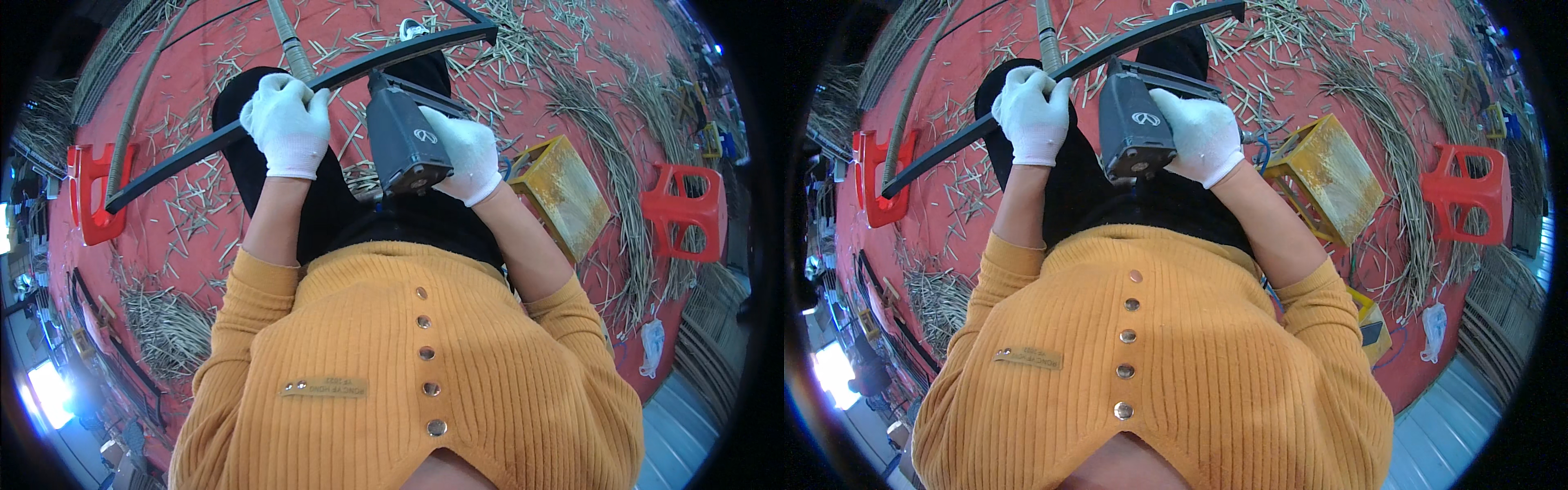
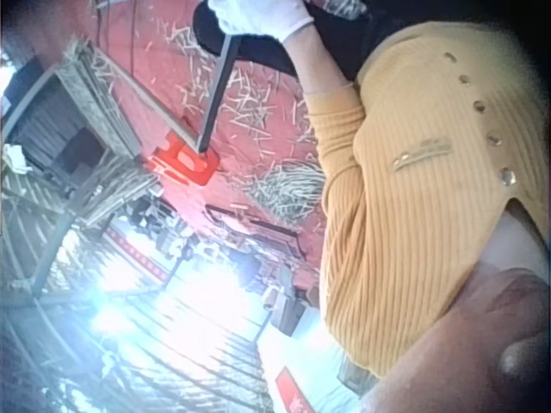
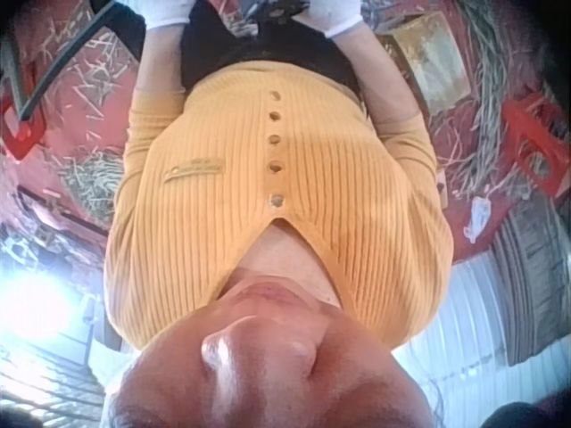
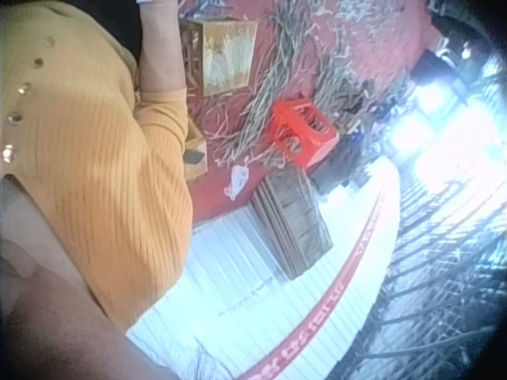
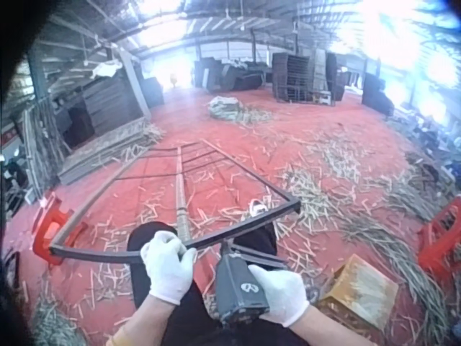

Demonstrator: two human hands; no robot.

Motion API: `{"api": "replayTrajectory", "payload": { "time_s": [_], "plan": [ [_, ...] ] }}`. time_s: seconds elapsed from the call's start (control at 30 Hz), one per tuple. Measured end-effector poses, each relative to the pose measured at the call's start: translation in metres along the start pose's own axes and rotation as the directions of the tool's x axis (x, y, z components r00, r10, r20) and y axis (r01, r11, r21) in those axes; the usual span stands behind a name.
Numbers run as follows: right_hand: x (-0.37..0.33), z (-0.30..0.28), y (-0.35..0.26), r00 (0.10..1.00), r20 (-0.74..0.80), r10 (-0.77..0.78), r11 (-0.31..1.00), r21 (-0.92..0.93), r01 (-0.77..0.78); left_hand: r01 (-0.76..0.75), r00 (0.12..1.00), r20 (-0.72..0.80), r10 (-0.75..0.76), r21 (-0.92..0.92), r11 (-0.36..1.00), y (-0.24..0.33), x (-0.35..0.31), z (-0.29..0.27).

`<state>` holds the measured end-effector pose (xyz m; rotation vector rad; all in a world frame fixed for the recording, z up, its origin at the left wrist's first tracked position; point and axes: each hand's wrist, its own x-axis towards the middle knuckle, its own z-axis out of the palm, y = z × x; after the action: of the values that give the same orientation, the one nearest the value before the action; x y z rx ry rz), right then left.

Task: The person assembles a rectangular frame using thin bamboo strips and a metal frame. They use a pneumatic nail gun to fasten the bamboo to the frame, then add more bamboo strips across the frame, securing them with the nail gun.

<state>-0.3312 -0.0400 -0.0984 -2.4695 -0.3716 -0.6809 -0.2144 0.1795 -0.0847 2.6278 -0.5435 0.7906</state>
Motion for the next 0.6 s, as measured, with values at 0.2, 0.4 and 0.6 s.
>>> {"api": "replayTrajectory", "payload": {
  "time_s": [0.2, 0.4, 0.6],
  "plan": [
    [0.009, 0.002, -0.011, 0.992, 0.101, -0.072, 0.997, -0.028, 0.076, 0.014, 1.0, 0.026, -0.013, -0.015, 1.0, -0.001, 0.0, -0.001],
    [0.016, 0.009, -0.015, 0.986, 0.14, -0.087, 0.994, -0.049, 0.095, 0.009, 1.0, 0.014, -0.009, -0.027, 1.0, 0.0, 0.0, -0.002],
    [0.016, 0.009, -0.016, 0.983, 0.171, -0.065, 0.996, -0.053, 0.075, -0.003, 1.0, 0.011, 0.004, -0.027, 1.0, -0.003, -0.001, -0.002]
  ]
}}
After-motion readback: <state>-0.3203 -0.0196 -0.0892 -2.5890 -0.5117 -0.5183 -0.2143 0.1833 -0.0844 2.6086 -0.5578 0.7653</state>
